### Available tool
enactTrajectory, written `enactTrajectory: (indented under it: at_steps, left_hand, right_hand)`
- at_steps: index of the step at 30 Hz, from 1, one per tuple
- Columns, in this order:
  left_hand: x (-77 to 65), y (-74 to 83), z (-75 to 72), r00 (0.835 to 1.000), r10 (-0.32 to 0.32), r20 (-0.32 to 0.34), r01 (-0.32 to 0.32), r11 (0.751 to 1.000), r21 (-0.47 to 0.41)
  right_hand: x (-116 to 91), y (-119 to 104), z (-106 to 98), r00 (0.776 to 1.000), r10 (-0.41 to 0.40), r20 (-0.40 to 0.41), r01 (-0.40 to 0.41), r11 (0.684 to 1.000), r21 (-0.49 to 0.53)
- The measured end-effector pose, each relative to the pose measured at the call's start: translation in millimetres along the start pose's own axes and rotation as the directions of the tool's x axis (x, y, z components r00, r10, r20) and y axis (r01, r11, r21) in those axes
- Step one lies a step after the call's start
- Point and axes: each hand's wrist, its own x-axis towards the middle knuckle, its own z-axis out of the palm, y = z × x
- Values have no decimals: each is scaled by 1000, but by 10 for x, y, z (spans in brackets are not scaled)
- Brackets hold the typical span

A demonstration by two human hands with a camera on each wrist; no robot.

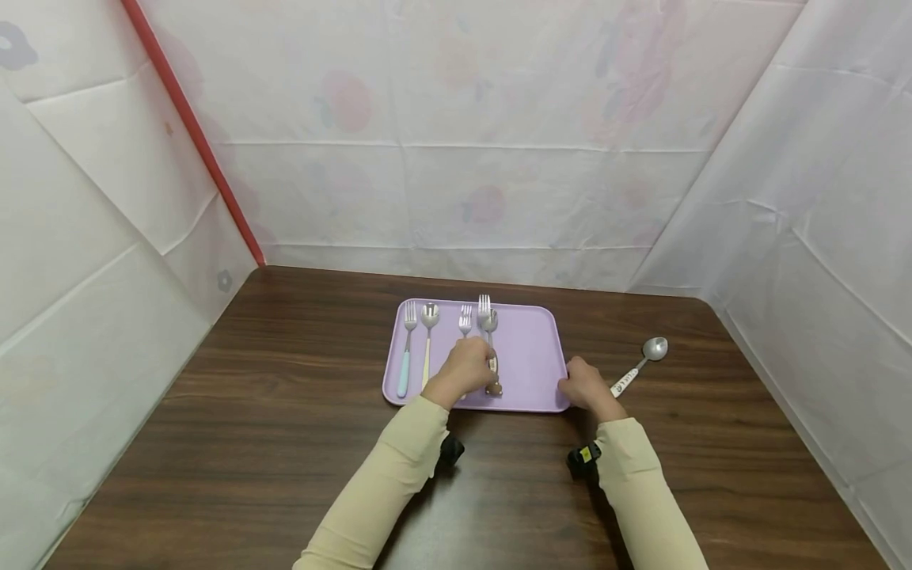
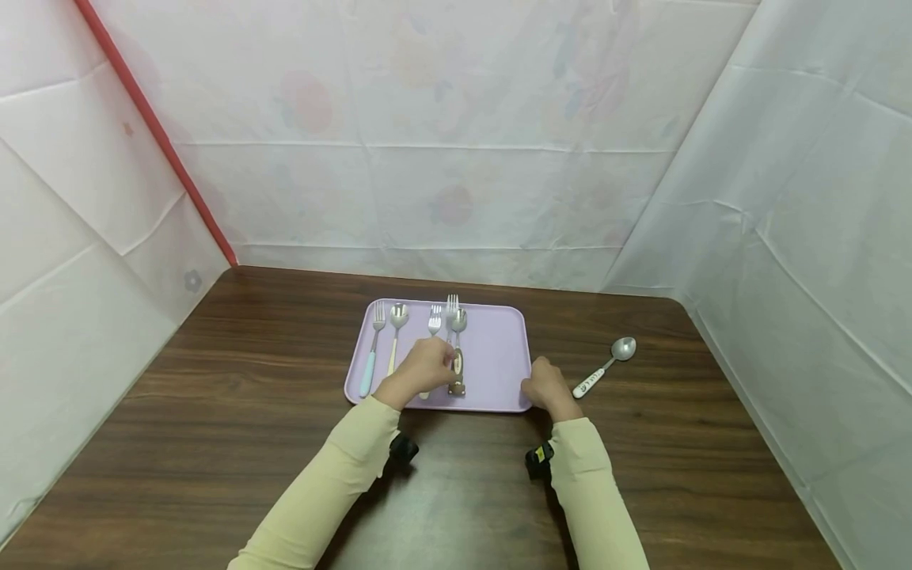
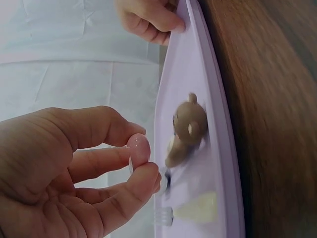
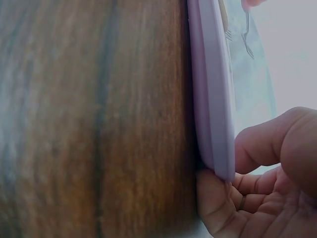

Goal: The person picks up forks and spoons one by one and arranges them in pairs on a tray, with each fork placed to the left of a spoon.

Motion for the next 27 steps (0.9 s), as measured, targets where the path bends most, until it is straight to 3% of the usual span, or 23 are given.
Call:
enactTrajectory:
  at_steps: [6, 23, 27]
  left_hand:
    - [38, 90, 26, 1000, -9, -2, 10, 999, 48]
    - [110, 271, 268, 997, -4, 71, 2, 1000, 17]
    - [135, 296, 314, 997, 13, 82, -18, 998, 62]
  right_hand:
    - [-5, -17, -1, 1000, 4, 1, -4, 1000, 11]
    - [-20, -18, -17, 1000, -5, 3, 5, 1000, 10]
    - [-14, -16, -15, 1000, -8, -3, 8, 1000, 11]
